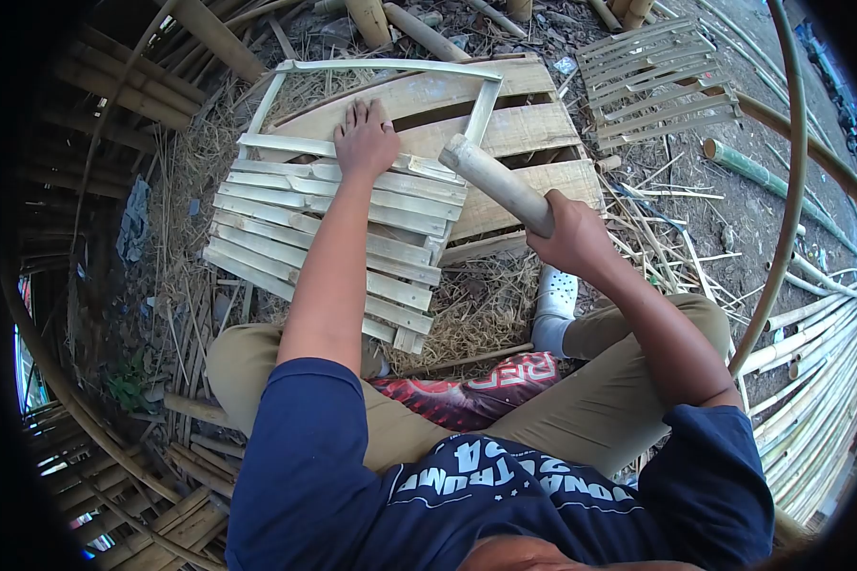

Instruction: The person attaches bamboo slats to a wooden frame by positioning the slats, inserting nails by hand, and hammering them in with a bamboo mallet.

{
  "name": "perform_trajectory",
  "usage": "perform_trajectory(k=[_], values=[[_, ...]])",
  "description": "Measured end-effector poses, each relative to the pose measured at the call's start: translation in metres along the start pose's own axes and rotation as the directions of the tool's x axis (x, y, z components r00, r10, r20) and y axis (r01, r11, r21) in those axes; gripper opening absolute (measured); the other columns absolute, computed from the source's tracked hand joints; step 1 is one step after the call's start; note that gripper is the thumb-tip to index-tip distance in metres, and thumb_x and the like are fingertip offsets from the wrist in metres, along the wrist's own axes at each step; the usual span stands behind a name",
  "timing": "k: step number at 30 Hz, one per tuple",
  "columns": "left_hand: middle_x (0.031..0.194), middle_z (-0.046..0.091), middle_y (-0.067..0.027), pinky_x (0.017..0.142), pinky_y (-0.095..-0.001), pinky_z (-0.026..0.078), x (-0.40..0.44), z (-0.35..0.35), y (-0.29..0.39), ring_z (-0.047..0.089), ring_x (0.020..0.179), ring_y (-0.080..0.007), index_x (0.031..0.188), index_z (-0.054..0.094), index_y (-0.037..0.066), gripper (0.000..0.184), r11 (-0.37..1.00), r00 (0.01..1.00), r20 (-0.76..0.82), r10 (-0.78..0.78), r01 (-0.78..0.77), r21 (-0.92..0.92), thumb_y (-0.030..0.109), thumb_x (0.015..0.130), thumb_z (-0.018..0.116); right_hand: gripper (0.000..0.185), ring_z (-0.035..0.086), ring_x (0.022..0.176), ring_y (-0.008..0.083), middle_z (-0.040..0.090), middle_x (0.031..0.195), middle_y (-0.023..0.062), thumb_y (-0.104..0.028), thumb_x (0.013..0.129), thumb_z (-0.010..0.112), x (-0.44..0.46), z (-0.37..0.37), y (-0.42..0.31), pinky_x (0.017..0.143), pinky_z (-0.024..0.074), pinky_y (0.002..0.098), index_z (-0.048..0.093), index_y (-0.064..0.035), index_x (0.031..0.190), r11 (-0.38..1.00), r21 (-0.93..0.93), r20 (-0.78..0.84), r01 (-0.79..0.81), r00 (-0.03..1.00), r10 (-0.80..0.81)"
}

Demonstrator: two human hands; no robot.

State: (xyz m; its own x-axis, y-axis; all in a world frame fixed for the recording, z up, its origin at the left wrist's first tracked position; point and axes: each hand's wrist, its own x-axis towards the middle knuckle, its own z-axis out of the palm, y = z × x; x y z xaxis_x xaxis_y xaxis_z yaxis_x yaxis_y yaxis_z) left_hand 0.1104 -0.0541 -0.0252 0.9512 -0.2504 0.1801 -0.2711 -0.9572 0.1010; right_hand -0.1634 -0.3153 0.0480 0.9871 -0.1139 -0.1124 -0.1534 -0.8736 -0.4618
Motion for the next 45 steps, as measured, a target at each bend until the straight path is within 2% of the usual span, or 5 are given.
perform_trajectory(k=[7,9,26,30,45], values=[[0.172,0.031,-0.0138,0.127,-0.0532,0.021,0.004,0.000,0.000,0.027,0.160,-0.0292,0.163,0.038,0.015,0.062,1.000,1.000,-0.010,0.000,0.000,-0.002,0.035,0.105,0.042,0.043,0.072,0.079,0.0460,0.072,0.086,0.0274,-0.027,0.083,0.079,-0.012,-0.035,-0.043,0.076,0.0563,0.0529,0.063,0.0038,0.108,0.871,0.489,-0.350,0.045,0.925,0.148],[0.172,0.031,-0.0138,0.127,-0.0531,0.021,-0.007,0.003,-0.001,0.027,0.160,-0.0295,0.163,0.039,0.015,0.061,1.000,1.000,0.014,-0.006,0.006,0.003,0.035,0.105,0.041,0.038,0.070,0.077,0.0487,0.071,0.085,0.0280,-0.024,0.084,0.078,0.001,-0.008,-0.016,0.073,0.0553,0.0550,0.059,0.0034,0.103,1.000,-0.020,-0.071,-0.004,0.997,0.002],[0.173,0.030,-0.0116,0.128,-0.0517,0.020,-0.002,-0.003,0.003,0.026,0.160,-0.0280,0.165,0.037,0.017,0.061,0.999,1.000,0.016,-0.022,0.022,0.034,0.037,0.107,0.038,0.042,0.072,0.079,0.0470,0.071,0.086,0.0288,-0.027,0.081,0.079,-0.007,0.016,-0.009,0.076,0.0567,0.0529,0.063,0.0043,0.105,0.998,0.054,-0.036,-0.013,0.999,0.014],[0.173,0.030,-0.0117,0.127,-0.0526,0.021,0.000,0.000,0.001,0.027,0.160,-0.0286,0.164,0.037,0.018,0.060,0.999,1.000,0.002,-0.024,0.024,0.040,0.036,0.108,0.038,0.040,0.071,0.080,0.0475,0.071,0.085,0.0284,-0.027,0.084,0.078,-0.020,-0.018,-0.051,0.075,0.0559,0.0545,0.061,0.0040,0.103,0.834,0.520,-0.504,0.184,0.854,0.126],[0.172,0.031,-0.0119,0.127,-0.0529,0.023,-0.001,0.001,0.002,0.028,0.159,-0.0298,0.163,0.038,0.020,0.056,0.999,1.000,0.000,-0.029,0.029,0.039,0.036,0.109,0.036,0.042,0.071,0.081,0.0474,0.071,0.084,0.0284,-0.027,0.082,0.079,-0.015,0.013,-0.027,0.074,0.0562,0.0538,0.060,0.0034,0.104,0.995,0.069,-0.119,-0.070,0.990,0.078]])
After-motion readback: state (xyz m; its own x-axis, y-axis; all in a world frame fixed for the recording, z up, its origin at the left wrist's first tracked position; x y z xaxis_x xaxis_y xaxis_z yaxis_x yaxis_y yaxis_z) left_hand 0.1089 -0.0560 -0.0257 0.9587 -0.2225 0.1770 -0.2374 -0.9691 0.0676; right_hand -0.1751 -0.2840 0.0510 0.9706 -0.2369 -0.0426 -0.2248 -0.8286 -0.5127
